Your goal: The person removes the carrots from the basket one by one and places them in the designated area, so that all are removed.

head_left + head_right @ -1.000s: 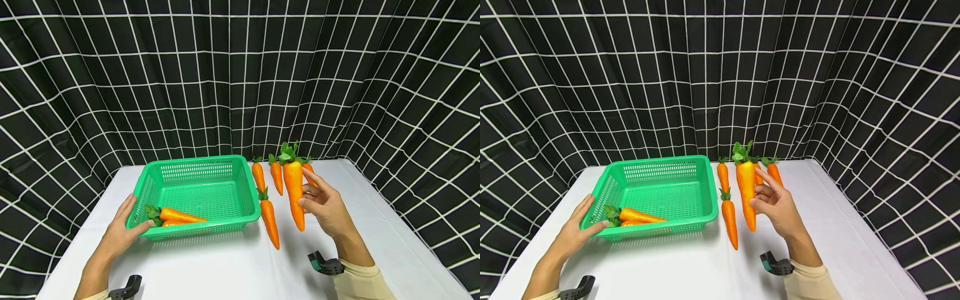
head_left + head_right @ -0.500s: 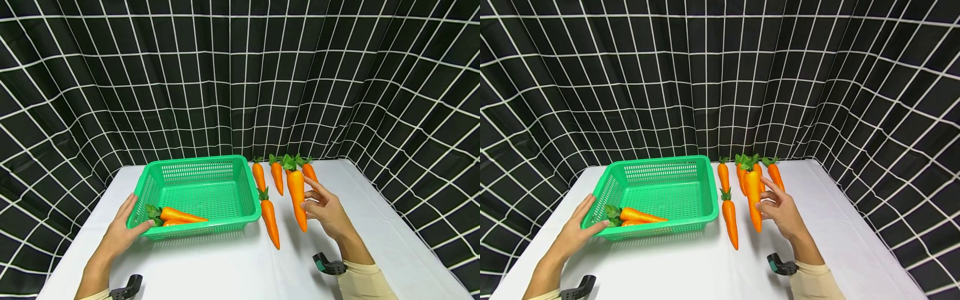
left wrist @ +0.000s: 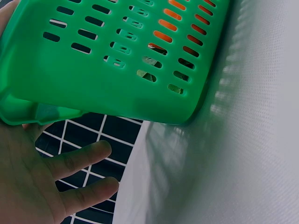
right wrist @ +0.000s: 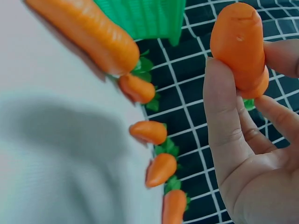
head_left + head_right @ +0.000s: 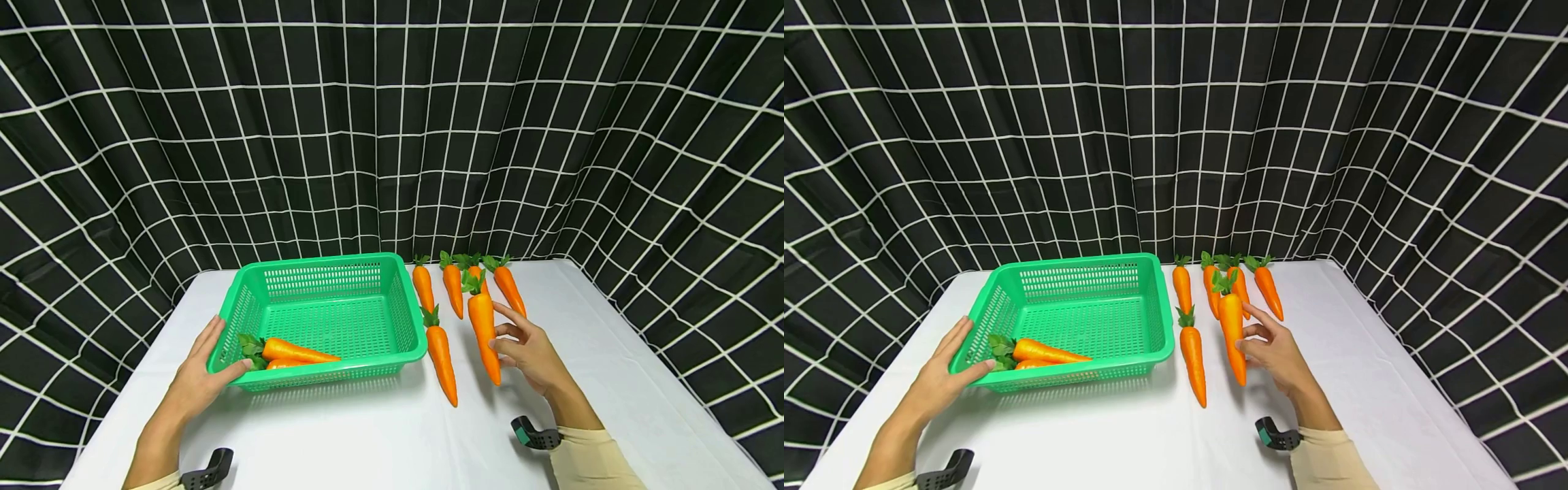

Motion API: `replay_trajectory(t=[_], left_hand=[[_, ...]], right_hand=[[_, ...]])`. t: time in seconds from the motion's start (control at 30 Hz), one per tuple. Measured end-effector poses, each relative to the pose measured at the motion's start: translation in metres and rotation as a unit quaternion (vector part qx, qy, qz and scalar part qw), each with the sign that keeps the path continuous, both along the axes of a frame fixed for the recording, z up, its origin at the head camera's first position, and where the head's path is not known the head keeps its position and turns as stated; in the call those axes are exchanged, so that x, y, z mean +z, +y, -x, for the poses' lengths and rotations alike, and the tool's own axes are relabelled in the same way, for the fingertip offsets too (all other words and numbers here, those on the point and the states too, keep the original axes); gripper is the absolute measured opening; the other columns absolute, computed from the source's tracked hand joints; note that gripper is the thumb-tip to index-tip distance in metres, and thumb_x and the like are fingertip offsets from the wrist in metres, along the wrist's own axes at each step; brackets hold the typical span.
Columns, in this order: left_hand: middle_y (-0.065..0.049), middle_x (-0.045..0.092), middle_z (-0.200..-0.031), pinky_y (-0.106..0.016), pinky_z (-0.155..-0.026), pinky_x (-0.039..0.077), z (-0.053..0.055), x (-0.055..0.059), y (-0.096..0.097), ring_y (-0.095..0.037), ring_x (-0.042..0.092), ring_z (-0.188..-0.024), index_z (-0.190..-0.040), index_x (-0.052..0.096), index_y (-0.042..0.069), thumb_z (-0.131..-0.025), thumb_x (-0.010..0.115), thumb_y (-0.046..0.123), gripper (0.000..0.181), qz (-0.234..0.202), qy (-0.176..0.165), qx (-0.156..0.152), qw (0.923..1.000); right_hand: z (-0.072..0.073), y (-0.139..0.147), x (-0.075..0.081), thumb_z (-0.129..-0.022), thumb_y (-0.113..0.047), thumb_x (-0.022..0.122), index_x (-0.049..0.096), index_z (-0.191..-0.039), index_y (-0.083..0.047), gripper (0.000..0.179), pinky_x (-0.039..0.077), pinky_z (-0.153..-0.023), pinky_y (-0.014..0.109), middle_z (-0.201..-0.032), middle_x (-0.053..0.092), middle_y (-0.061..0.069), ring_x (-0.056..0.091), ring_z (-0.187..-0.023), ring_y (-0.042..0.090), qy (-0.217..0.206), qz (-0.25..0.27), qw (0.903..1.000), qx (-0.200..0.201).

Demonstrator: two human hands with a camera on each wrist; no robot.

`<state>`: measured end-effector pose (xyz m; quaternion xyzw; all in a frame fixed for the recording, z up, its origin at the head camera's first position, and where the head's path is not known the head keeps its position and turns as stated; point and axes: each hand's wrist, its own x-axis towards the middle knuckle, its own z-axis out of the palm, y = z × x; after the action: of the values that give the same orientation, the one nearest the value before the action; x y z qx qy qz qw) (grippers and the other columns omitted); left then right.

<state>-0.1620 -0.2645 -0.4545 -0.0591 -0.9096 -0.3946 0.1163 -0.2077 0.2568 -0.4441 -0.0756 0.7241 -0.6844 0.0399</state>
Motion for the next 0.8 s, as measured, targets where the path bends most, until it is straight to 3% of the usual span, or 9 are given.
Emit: replay_trajectory(t=[0.33,0.8], left_hand=[[-0.002,0.006,-0.144,-0.063,-0.090,0.012,-0.001,0.000,0.000,-0.026,0.004,-0.128,-0.140,0.013,0.015,-0.076,0.063,0.039,0.085,0.004,-0.001,0.000,1.0000],[-0.002,0.006,-0.144,-0.062,-0.091,0.011,-0.001,0.001,0.001,-0.027,0.004,-0.128,-0.140,0.013,0.014,-0.076,0.064,0.038,0.085,0.001,0.001,0.004,1.0000]], right_hand=[[0.005,0.002,-0.019,-0.073,-0.004,0.066,0.040,-0.130,-0.026,0.067,0.049,-0.059,0.043,-0.102,0.044,0.022,0.055,-0.070,0.028,-0.030,-0.036,0.9988,-0.013],[0.010,0.002,-0.035,-0.072,-0.007,0.066,0.041,-0.129,-0.025,0.065,0.049,-0.059,0.042,-0.099,0.049,0.020,0.055,-0.072,0.029,-0.052,-0.105,0.9928,-0.026]])
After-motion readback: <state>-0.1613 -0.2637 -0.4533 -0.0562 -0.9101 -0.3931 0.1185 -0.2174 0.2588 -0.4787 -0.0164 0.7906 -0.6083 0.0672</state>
